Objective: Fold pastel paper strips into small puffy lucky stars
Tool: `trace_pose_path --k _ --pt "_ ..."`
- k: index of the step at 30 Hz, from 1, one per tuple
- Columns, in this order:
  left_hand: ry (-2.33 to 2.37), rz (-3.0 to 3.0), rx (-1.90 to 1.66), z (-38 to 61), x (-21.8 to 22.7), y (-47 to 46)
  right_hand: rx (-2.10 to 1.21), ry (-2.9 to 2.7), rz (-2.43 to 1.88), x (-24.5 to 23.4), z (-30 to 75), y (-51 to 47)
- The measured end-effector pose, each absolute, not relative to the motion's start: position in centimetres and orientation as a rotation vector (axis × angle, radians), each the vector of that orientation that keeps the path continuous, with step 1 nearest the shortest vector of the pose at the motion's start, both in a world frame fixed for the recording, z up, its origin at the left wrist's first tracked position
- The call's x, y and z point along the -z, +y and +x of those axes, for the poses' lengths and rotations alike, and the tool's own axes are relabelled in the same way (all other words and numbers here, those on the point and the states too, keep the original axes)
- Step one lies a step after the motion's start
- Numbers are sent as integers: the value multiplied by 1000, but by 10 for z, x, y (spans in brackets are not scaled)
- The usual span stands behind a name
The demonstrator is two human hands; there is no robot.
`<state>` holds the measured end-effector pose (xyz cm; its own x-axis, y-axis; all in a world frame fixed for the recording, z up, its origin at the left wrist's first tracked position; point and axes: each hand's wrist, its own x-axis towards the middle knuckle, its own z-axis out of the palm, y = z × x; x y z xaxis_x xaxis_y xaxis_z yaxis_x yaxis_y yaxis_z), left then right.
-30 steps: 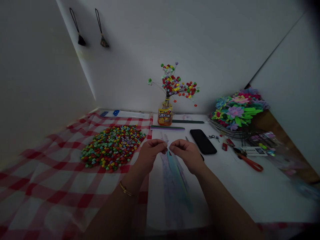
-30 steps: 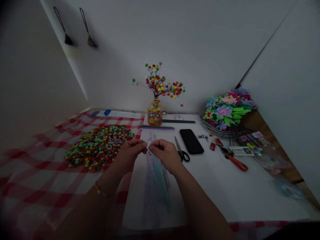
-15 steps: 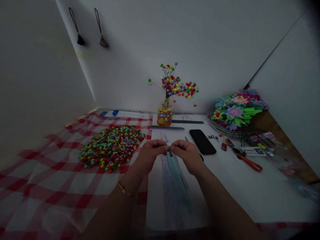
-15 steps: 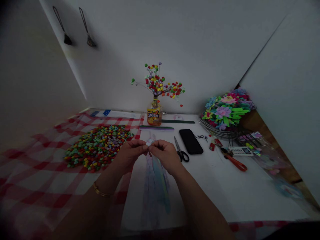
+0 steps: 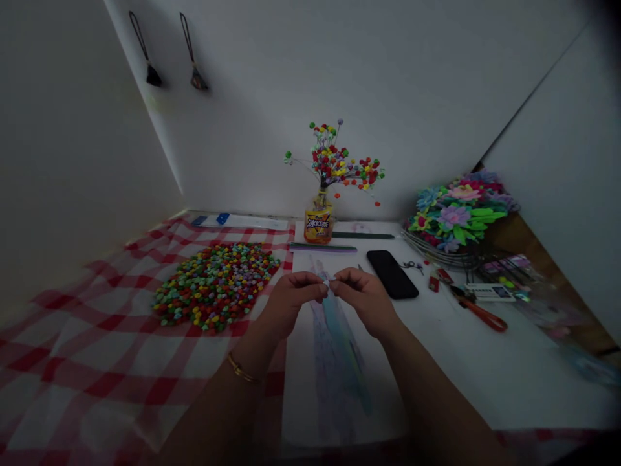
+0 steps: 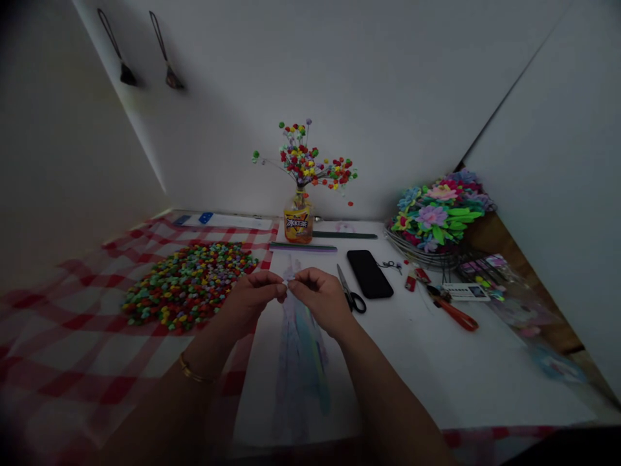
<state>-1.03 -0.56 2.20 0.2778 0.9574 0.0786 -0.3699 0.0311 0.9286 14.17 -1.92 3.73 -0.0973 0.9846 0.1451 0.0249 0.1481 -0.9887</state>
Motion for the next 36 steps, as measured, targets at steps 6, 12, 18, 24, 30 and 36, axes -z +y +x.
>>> trace_pose_path --k 6,12,18,24,30,36 --pt "719 1079 -1131 -9 -23 -7 -1157 -1358 -1126 -38 142 -20" --pt "745 1125 -1155 -10 -25 -7 -1186 -1383 -1126 -36 143 -18" --pt "724 1109 -1235 -10 -23 -5 -1280 -1426 -1095 -42 140 -21" --pt "684 1027 -1197 -10 -22 -5 -1236 -1442 -1127 -42 138 -22" --pt "729 1093 -1179 -9 -23 -6 -1228 -1471 -1133 -38 140 -21" --pt "751 1085 -1228 -6 -22 -7 -1248 -1456 -1119 -37 140 -20"
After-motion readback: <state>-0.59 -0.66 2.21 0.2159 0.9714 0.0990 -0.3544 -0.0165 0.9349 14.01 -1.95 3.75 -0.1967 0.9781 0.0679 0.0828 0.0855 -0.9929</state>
